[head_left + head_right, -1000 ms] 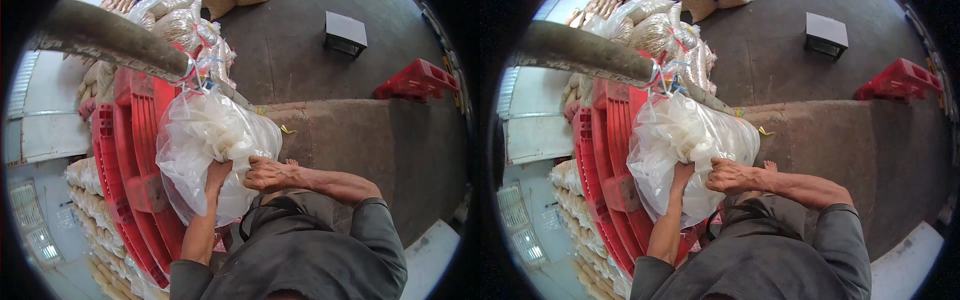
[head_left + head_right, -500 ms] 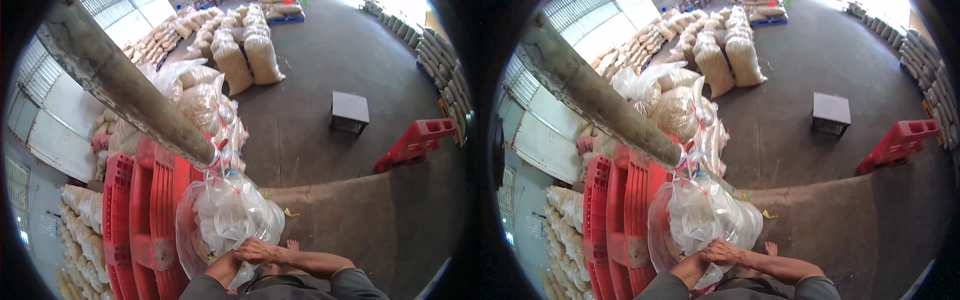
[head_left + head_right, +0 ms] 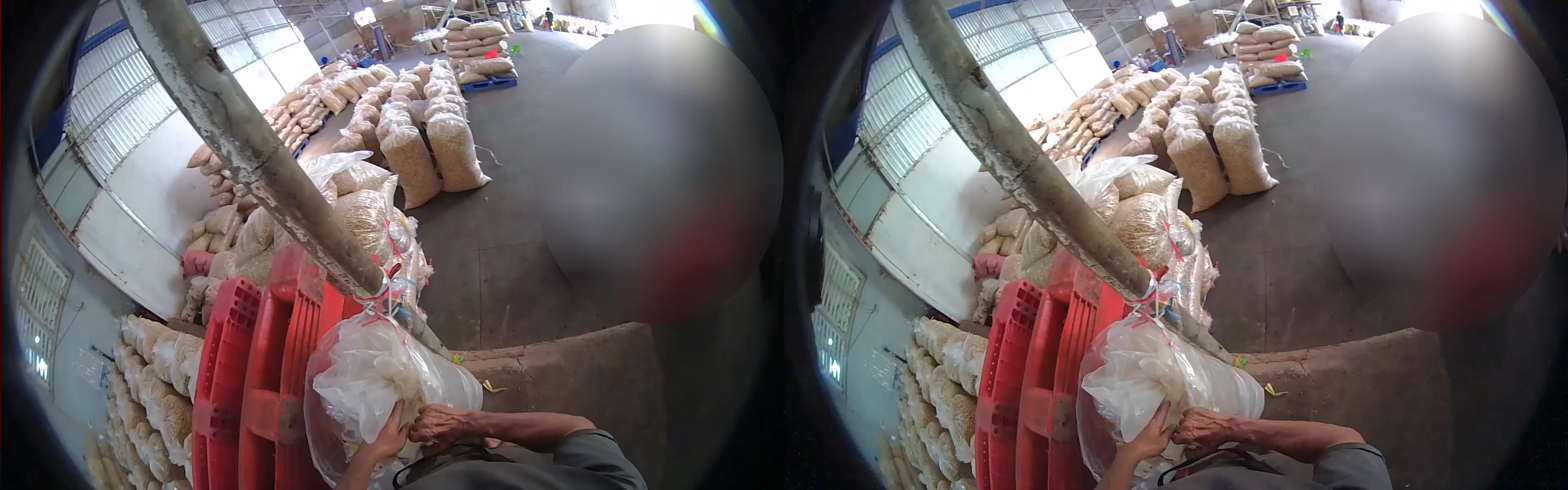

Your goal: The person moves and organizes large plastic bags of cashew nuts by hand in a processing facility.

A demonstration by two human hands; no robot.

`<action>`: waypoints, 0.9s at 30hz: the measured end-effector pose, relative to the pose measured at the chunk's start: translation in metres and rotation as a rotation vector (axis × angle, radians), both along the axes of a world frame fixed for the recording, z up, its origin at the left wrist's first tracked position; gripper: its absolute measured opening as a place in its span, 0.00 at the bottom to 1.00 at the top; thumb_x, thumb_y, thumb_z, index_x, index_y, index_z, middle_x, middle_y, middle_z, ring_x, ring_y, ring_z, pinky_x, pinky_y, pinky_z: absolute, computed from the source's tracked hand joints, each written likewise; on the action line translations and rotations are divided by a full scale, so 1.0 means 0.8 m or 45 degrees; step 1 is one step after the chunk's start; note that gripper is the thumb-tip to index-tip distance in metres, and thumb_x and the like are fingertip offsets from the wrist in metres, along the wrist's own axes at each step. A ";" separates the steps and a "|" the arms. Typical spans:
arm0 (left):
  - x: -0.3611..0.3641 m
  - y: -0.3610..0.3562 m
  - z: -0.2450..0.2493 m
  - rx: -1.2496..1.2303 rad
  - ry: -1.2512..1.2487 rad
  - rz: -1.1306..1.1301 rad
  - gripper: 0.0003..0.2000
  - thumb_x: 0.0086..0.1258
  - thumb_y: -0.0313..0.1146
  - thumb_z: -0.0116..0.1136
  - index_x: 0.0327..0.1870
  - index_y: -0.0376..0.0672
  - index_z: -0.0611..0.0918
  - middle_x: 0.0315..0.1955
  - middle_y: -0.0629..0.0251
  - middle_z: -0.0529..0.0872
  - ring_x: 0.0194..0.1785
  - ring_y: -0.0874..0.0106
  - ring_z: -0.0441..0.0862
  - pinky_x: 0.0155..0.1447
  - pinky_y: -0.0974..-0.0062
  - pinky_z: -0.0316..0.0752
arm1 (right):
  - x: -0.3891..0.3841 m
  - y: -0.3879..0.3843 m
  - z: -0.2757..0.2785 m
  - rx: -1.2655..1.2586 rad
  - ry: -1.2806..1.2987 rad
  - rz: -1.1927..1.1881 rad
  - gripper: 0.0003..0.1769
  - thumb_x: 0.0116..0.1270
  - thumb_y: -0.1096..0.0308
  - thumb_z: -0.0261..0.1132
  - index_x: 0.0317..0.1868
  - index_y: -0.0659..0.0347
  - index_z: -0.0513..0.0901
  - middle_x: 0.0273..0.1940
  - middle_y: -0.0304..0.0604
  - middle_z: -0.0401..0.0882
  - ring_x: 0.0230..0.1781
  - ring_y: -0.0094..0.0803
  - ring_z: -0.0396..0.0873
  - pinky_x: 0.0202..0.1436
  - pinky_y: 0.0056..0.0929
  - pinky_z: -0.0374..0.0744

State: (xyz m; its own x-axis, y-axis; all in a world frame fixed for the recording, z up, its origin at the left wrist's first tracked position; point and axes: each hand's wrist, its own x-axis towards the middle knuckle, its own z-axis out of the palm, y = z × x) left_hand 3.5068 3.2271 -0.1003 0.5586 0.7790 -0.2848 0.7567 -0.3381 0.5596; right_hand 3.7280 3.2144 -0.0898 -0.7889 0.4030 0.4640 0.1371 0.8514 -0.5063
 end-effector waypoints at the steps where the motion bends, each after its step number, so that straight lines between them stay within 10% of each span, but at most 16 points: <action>1: 0.003 -0.007 0.029 0.008 0.002 0.015 0.38 0.67 0.36 0.56 0.74 0.34 0.51 0.72 0.41 0.54 0.76 0.55 0.51 0.76 0.66 0.50 | -0.003 0.005 -0.001 0.017 -0.111 0.114 0.14 0.53 0.60 0.66 0.25 0.58 0.71 0.22 0.41 0.73 0.26 0.45 0.76 0.35 0.43 0.73; 3: 0.023 -0.018 0.095 -0.337 0.132 0.212 0.35 0.65 0.36 0.59 0.71 0.35 0.60 0.64 0.41 0.69 0.67 0.57 0.69 0.70 0.66 0.62 | -0.016 0.000 -0.010 0.060 0.052 0.032 0.15 0.53 0.59 0.67 0.23 0.58 0.71 0.20 0.40 0.72 0.24 0.44 0.75 0.31 0.43 0.72; 9: -0.007 -0.017 -0.021 -0.523 0.072 0.053 0.29 0.64 0.36 0.61 0.66 0.38 0.69 0.54 0.48 0.81 0.53 0.62 0.79 0.59 0.68 0.70 | -0.054 0.012 -0.011 0.084 0.782 -0.102 0.15 0.59 0.56 0.66 0.22 0.55 0.78 0.21 0.42 0.76 0.25 0.41 0.79 0.26 0.41 0.74; 17: 0.055 -0.022 -0.069 -1.187 -0.109 -0.141 0.27 0.64 0.35 0.60 0.65 0.39 0.71 0.52 0.50 0.82 0.51 0.64 0.79 0.57 0.68 0.71 | -0.066 0.021 -0.016 0.055 0.565 -0.146 0.18 0.57 0.57 0.69 0.16 0.54 0.73 0.16 0.37 0.69 0.19 0.35 0.75 0.24 0.36 0.72; 22: 0.083 -0.015 -0.095 -1.165 -0.382 -0.176 0.26 0.64 0.35 0.60 0.64 0.39 0.71 0.51 0.51 0.83 0.50 0.64 0.79 0.56 0.69 0.71 | -0.058 0.040 -0.019 -0.006 0.346 -0.056 0.13 0.39 0.56 0.64 0.24 0.52 0.74 0.22 0.34 0.71 0.25 0.33 0.75 0.30 0.35 0.72; 27: 0.072 -0.013 -0.110 -0.916 -0.654 -0.059 0.25 0.64 0.34 0.60 0.63 0.40 0.72 0.50 0.52 0.83 0.48 0.65 0.80 0.55 0.69 0.71 | -0.026 0.023 -0.035 -0.052 -0.089 -0.233 0.19 0.53 0.51 0.69 0.38 0.56 0.83 0.33 0.38 0.83 0.37 0.37 0.82 0.39 0.37 0.77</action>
State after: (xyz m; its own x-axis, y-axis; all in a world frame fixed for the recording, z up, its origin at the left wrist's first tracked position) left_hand 3.5642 3.2166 -0.1884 0.7788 0.4810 -0.4026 0.3479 0.2027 0.9153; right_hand 3.7075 3.2330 -0.1176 -0.7305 0.5600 0.3907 0.3239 0.7879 -0.5237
